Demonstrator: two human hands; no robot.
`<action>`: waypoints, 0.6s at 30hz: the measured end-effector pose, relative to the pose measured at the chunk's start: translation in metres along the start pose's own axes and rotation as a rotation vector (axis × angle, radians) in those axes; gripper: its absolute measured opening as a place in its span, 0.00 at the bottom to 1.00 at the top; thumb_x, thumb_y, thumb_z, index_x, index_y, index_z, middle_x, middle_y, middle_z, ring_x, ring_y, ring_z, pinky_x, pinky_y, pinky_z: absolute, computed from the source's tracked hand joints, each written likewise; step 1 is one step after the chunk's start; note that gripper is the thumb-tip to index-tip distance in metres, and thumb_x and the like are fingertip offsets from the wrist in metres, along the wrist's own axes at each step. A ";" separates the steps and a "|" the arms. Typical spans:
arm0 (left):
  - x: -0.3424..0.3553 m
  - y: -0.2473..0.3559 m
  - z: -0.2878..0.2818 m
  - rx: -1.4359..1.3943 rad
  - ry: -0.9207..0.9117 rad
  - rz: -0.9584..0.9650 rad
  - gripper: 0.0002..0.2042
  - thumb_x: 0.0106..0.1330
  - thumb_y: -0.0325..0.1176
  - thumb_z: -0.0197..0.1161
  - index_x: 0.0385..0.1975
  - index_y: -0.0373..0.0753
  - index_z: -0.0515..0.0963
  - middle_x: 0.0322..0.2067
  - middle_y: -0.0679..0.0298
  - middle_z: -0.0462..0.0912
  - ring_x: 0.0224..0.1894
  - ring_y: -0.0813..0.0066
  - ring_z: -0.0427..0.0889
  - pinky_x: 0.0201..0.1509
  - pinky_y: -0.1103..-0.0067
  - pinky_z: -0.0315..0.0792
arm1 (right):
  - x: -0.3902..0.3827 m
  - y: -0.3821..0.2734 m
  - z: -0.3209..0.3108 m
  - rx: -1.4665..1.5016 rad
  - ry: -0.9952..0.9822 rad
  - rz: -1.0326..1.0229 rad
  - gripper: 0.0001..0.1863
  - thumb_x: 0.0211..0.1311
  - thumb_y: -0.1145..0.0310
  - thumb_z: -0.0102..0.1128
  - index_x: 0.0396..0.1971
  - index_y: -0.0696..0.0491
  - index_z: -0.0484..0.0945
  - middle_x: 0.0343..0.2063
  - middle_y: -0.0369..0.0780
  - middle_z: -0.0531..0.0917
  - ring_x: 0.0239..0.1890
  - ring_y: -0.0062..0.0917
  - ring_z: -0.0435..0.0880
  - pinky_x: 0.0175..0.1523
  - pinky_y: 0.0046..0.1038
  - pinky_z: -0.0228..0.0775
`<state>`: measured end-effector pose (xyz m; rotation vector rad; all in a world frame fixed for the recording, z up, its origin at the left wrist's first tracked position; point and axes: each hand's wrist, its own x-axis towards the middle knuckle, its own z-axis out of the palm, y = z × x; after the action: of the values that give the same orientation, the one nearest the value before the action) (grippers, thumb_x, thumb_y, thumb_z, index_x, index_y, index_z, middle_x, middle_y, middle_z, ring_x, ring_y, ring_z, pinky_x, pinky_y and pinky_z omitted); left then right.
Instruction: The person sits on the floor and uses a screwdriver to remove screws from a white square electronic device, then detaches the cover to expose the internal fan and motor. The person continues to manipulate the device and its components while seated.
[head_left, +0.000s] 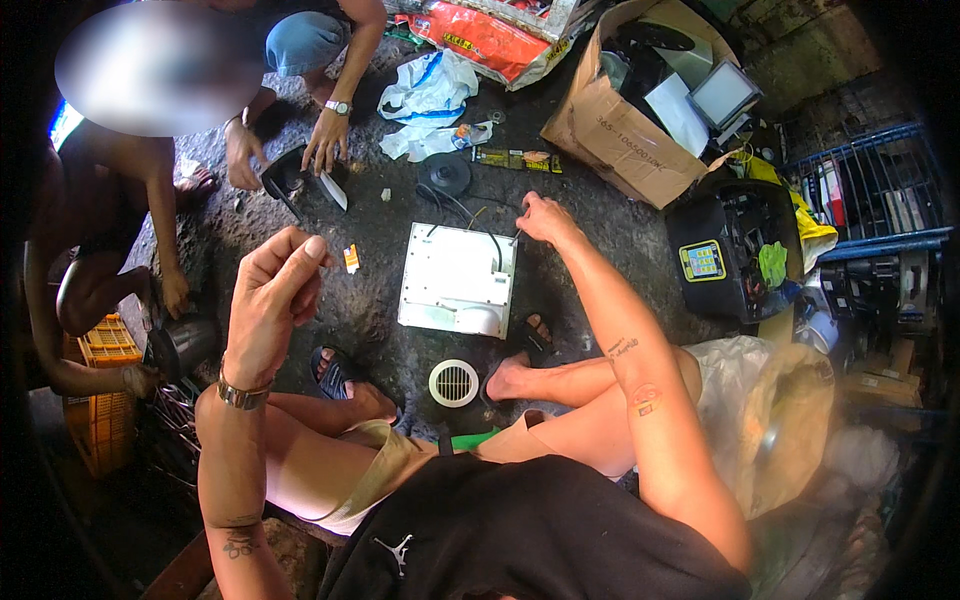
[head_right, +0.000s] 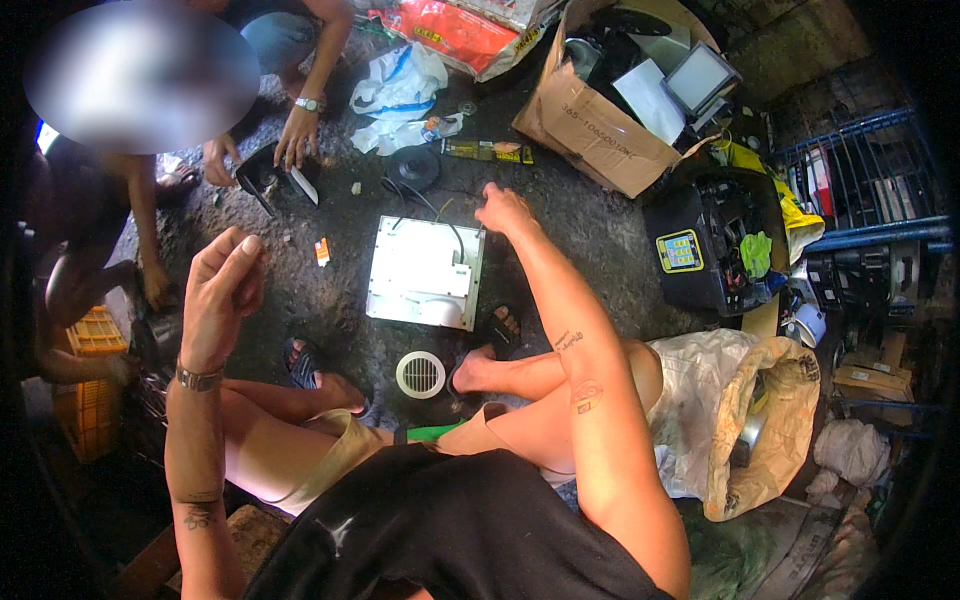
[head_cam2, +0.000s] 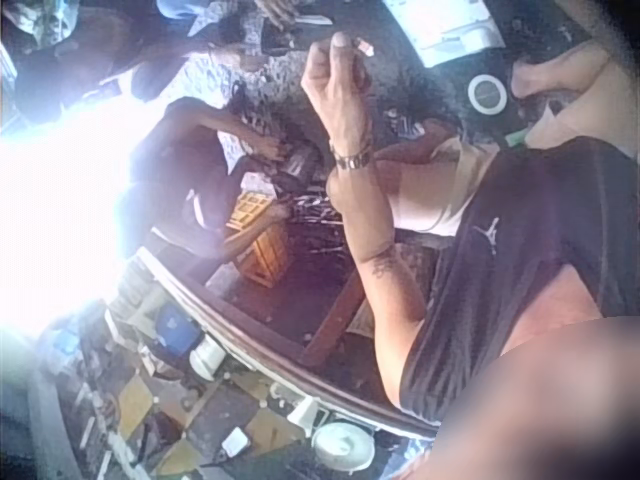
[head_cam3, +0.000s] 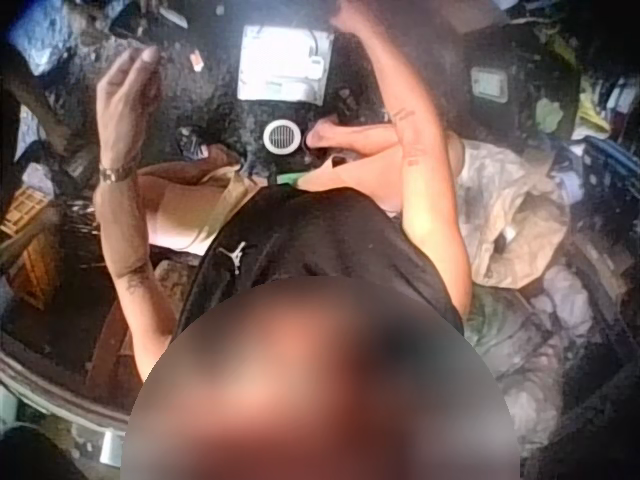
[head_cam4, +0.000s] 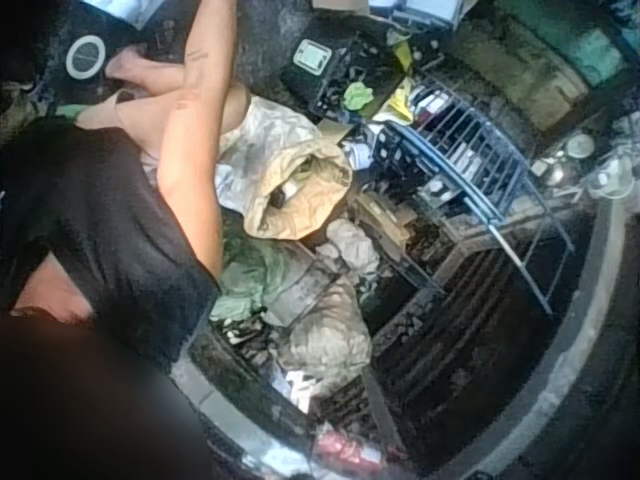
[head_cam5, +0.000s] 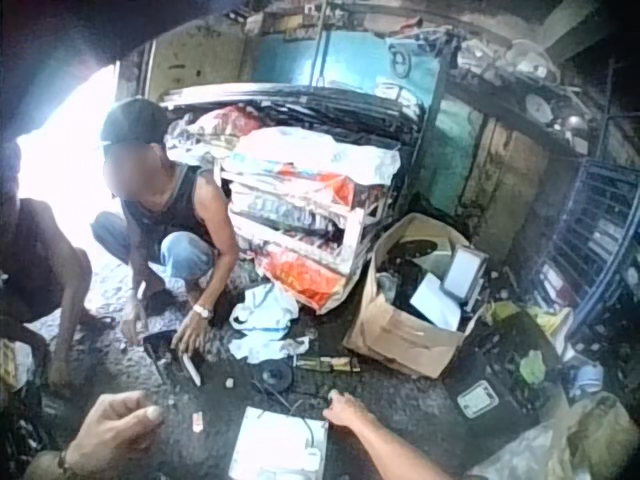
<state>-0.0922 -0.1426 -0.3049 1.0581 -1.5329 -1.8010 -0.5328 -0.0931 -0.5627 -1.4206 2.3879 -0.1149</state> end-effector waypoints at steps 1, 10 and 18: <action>-0.001 0.000 0.000 0.000 0.006 -0.003 0.14 0.79 0.40 0.59 0.29 0.43 0.73 0.18 0.79 0.65 0.18 0.91 0.59 0.21 0.86 0.54 | 0.000 0.002 0.005 0.088 0.022 -0.032 0.17 0.67 0.64 0.61 0.55 0.47 0.80 0.44 0.47 0.87 0.48 0.45 0.87 0.56 0.44 0.78; -0.004 0.000 0.000 0.012 0.013 -0.039 0.14 0.78 0.41 0.61 0.31 0.38 0.78 0.18 0.77 0.67 0.19 0.91 0.60 0.22 0.86 0.55 | 0.042 0.045 0.013 0.553 0.337 0.119 0.14 0.65 0.67 0.54 0.47 0.46 0.84 0.27 0.42 0.85 0.20 0.30 0.83 0.25 0.34 0.76; 0.025 -0.014 0.002 -0.011 0.016 -0.095 0.14 0.77 0.40 0.62 0.30 0.38 0.78 0.19 0.77 0.68 0.19 0.90 0.61 0.22 0.86 0.56 | 0.018 0.041 0.129 0.093 -0.122 0.270 0.23 0.73 0.49 0.54 0.50 0.54 0.85 0.49 0.54 0.86 0.54 0.53 0.84 0.61 0.49 0.76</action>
<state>-0.1067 -0.1592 -0.3235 1.1544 -1.4850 -1.8574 -0.5306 -0.0735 -0.6979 -1.0229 2.4127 -0.0673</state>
